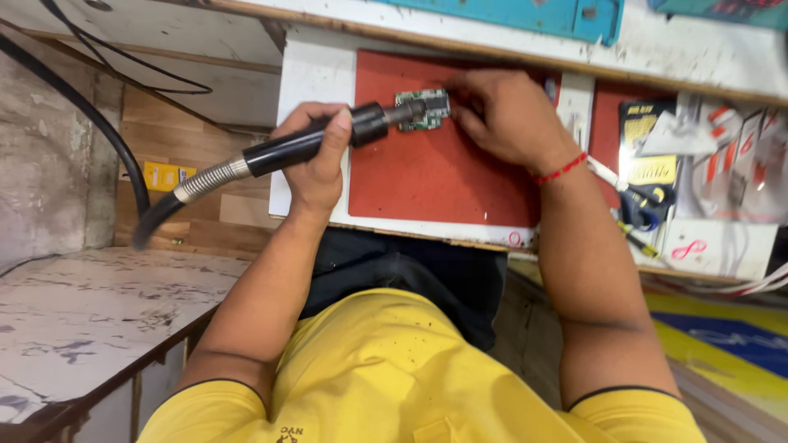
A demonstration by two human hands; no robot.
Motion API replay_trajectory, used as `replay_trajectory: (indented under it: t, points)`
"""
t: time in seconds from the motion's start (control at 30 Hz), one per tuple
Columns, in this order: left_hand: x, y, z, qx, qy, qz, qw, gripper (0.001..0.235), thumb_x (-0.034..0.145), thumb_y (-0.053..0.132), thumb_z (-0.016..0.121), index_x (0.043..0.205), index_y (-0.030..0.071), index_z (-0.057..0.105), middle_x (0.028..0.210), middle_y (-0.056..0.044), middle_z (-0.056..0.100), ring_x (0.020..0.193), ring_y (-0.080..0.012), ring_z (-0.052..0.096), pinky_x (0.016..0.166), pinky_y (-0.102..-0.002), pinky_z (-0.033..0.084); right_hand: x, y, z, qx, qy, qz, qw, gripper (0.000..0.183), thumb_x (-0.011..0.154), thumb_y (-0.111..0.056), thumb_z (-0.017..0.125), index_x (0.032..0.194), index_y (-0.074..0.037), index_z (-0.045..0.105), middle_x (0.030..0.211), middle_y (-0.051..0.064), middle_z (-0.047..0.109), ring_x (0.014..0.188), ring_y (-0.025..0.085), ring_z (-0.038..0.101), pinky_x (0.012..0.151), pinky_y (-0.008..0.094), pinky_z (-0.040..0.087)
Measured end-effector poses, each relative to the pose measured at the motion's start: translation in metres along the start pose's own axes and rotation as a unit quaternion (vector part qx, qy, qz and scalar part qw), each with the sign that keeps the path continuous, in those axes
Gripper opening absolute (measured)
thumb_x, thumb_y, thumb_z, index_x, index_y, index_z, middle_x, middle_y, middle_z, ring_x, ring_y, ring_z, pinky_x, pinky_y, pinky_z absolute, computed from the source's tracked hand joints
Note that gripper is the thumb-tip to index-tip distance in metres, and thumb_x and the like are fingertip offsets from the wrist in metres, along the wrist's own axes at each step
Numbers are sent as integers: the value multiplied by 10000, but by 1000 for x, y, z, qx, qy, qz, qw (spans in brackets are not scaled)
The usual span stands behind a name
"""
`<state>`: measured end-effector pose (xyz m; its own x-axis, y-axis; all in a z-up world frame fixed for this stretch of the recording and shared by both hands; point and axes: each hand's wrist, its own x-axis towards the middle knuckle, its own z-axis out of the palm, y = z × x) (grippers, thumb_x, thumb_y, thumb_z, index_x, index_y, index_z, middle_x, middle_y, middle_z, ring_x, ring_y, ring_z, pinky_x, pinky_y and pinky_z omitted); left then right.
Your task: The person uses a hot air gun to heat a small circuit board placed on a red mat. After heating, the person uses a purple tool to scrape and clean the surface of the board, removing residue or flux.
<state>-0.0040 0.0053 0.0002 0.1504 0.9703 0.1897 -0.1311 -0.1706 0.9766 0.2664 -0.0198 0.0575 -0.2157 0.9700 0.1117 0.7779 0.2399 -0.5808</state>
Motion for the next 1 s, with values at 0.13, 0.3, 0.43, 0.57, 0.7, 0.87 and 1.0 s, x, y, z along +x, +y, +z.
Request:
replay_trajectory:
  t: [0.13,0.3,0.43,0.57,0.7,0.87,1.0]
  points:
    - [2,-2,-2,-11,-30,0,999,240,1006,225,750,1014,-9,692,899,-16,681,830,-93,602,792,-249,490,1,3,-2,-3,-6,16,1000,228,967,-139,735,1180,-58,724,900,171,691,768,357,657,684,440,526]
    - [3,-2,1,-13,18,18,1000,238,1018,221,747,1041,-10,694,928,-17,694,858,-95,618,822,-254,507,-1,0,-3,-12,2,-18,1000,312,916,-122,755,1217,-56,711,908,146,687,769,329,649,692,424,522]
    - [0,-1,0,23,-11,4,1000,230,1008,216,753,1020,-9,708,885,-13,689,818,-88,611,783,-249,497,-2,1,-4,-21,-11,-29,999,346,891,-160,802,1217,-78,719,885,122,685,760,317,646,665,416,508]
    - [1,-1,0,-10,-42,9,999,230,1014,219,761,1030,-2,699,919,-22,702,851,-93,623,809,-248,506,-3,3,-1,-31,-2,-43,999,319,913,-164,815,1210,-89,728,909,94,692,792,302,656,685,403,513]
    - [1,1,1,16,-7,14,1000,213,1011,215,756,1034,7,714,899,-14,697,839,-89,623,798,-240,505,-3,3,-2,-26,-11,0,1000,312,913,-190,834,1188,-82,733,852,110,661,731,298,635,650,409,496]
    - [-2,-2,3,-13,-8,-8,1000,219,990,213,759,1026,3,709,858,-8,680,761,-84,590,737,-240,480,-2,3,-1,-24,-17,5,1000,303,903,-183,832,1170,-77,734,837,109,658,719,303,630,636,415,492]
    - [3,-1,1,-1,10,23,1000,213,1023,203,755,1054,-1,703,939,-21,695,874,-100,623,828,-253,509,-2,2,-3,-31,-9,-11,999,301,907,-177,808,1181,-80,730,824,108,650,720,307,628,643,420,497]
